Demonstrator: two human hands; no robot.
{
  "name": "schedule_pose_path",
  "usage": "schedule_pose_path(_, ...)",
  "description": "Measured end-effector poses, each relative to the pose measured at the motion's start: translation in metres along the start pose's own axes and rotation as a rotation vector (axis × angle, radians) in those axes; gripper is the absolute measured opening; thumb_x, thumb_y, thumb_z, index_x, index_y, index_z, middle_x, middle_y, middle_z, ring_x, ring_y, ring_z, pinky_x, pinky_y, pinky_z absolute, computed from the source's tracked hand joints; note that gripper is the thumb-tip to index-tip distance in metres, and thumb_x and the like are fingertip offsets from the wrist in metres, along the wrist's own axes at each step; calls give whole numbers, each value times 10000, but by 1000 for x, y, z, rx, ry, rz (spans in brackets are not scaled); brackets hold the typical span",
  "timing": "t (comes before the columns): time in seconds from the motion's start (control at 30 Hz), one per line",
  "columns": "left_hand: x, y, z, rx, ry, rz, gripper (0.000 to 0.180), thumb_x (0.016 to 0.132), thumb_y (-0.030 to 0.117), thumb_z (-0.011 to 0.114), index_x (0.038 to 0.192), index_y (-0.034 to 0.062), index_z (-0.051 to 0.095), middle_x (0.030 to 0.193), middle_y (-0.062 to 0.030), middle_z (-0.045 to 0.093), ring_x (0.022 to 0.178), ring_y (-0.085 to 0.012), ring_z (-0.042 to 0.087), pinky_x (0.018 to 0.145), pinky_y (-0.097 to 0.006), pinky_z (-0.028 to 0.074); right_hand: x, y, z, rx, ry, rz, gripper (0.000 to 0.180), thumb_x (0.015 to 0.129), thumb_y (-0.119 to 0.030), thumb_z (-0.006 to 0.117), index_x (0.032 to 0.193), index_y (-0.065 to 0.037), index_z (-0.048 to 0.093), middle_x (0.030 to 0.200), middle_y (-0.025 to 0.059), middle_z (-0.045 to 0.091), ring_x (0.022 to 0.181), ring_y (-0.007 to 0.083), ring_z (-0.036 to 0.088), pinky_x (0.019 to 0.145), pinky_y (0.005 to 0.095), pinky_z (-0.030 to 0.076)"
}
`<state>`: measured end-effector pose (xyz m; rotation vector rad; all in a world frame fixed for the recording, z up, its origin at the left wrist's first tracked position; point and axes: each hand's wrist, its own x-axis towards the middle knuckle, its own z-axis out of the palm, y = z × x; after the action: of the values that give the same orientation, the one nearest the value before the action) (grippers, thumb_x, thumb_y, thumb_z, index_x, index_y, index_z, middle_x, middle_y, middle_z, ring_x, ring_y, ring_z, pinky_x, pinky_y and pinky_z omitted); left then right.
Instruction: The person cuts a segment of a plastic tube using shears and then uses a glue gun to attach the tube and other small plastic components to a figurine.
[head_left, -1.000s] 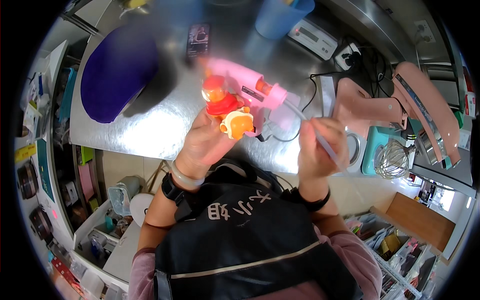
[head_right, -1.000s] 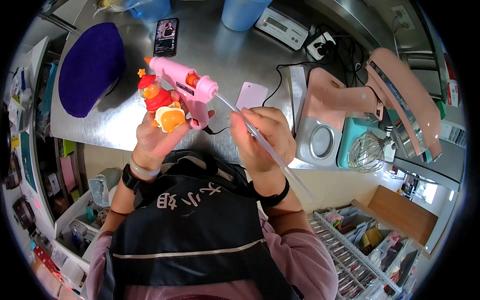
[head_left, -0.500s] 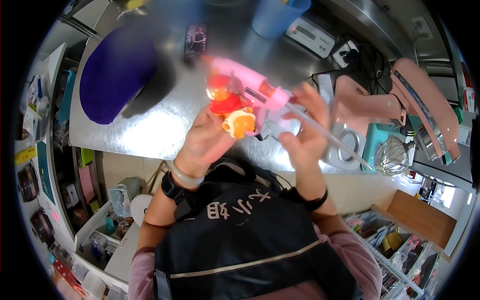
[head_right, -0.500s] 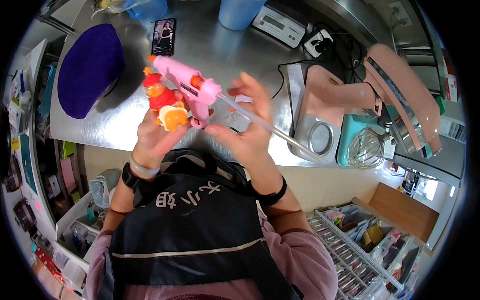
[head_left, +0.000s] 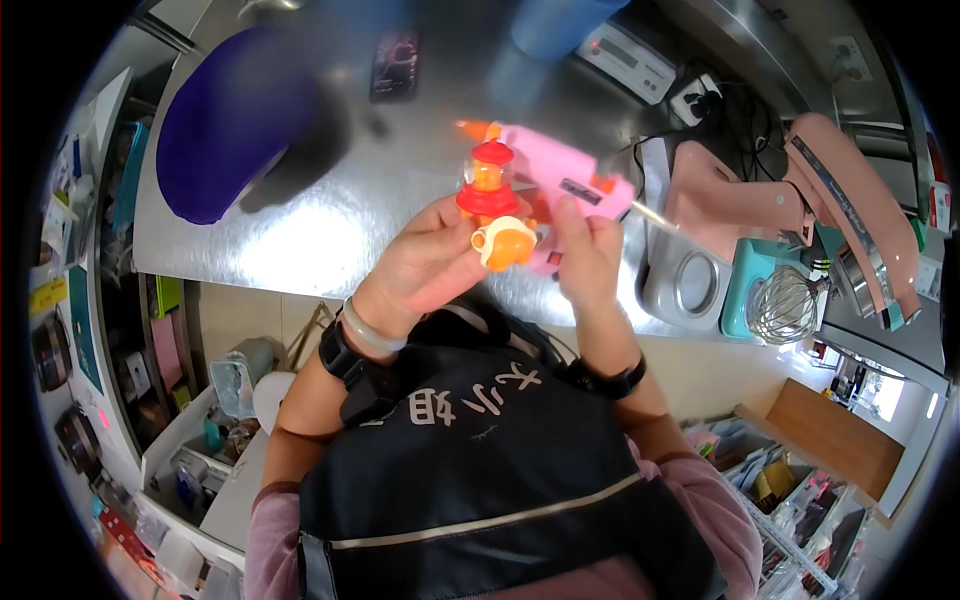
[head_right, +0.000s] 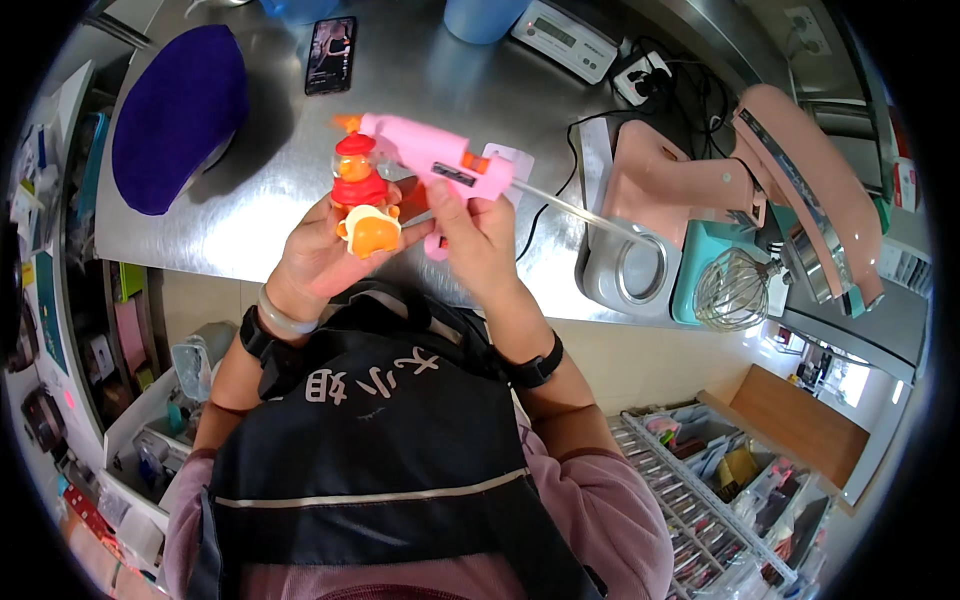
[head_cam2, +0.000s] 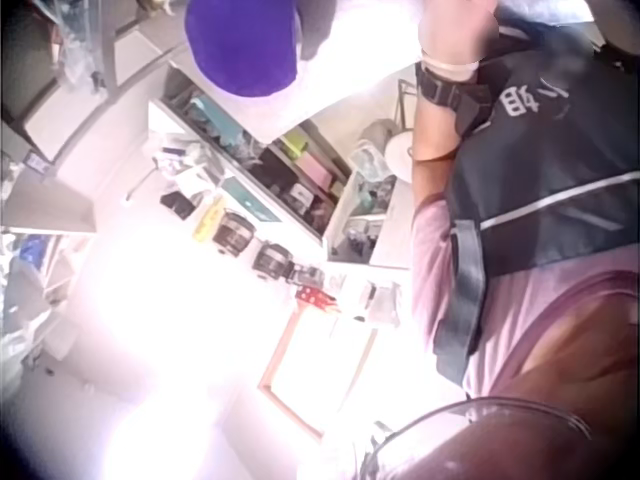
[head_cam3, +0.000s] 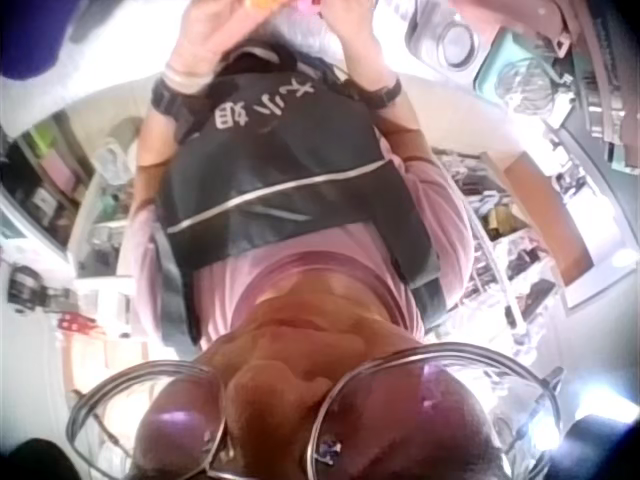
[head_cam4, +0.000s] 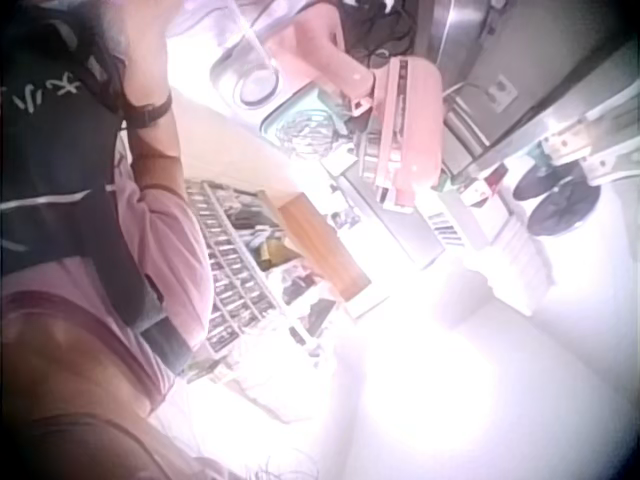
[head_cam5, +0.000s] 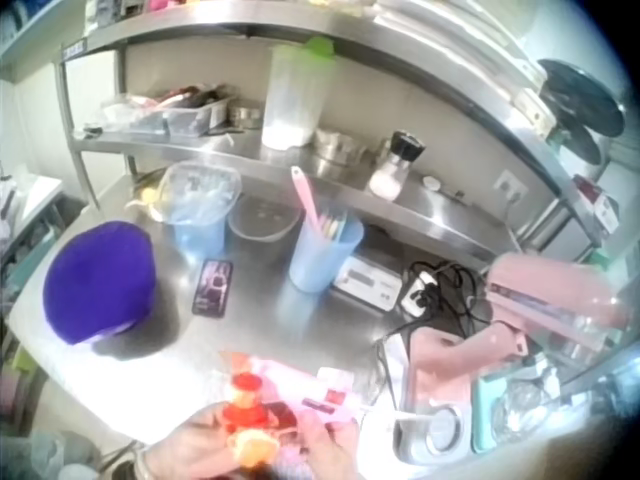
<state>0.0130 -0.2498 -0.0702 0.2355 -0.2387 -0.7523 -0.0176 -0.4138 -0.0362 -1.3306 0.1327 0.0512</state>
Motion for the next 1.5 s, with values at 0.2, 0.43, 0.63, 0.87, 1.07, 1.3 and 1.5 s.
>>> schedule_pose_path(0.2,-10,20,-6,3,186,24,519,857,306,521,1259,19,361,1262,-164,420,1193,-308,379,1006,-445,292,-2,-19,-16,-15,103,-364,283,897,-175,464,1079,33,524,933,133,625,745,146,606,560,214,459)
schedule_pose_path(0.43,-11,35,-13,-145,300,145,419,910,267,430,1251,33,365,1225,-115,453,1046,-243,482,899,-377,404,-26,-32,-13,-320,-122,-21,246,765,-65,631,977,44,570,890,129,629,750,172,614,653,267,478)
schedule_pose_path(0.63,-9,34,-6,-42,332,146,393,914,282,427,1237,62,392,1216,-96,465,1035,-217,491,904,-361,396,-18,-29,-4,-673,-129,-511,255,696,-139,695,871,-5,568,783,107,611,652,239,601,600,284,471)
schedule_pose_path(0.87,-2,33,11,11,405,153,383,914,314,430,1207,68,418,1099,-86,514,994,-212,512,857,-349,418,-17,-28,0,-846,-97,-557,252,676,-188,707,816,-34,566,693,79,577,581,230,574,532,291,455)
schedule_pose_path(1.07,-1,33,15,-11,398,132,362,896,300,473,1165,60,454,1070,-73,536,957,-178,526,834,-310,424,-16,-29,0,-900,-99,-641,228,673,-185,706,782,-42,566,664,75,570,557,225,567,514,298,453)
schedule_pose_path(1.3,0,31,18,-17,413,137,349,883,277,509,1145,49,473,1090,-68,538,950,-151,531,850,-280,419,-17,-32,4,-897,-76,-646,154,710,-118,636,795,-1,583,681,107,546,558,211,536,500,283,416)
schedule_pose_path(1.5,0,29,16,-26,410,143,358,882,278,513,1156,51,467,1098,-67,534,961,-154,524,852,-284,420,-19,-33,4,-907,-66,-658,175,719,-131,633,803,10,572,699,119,548,569,221,536,509,291,418)
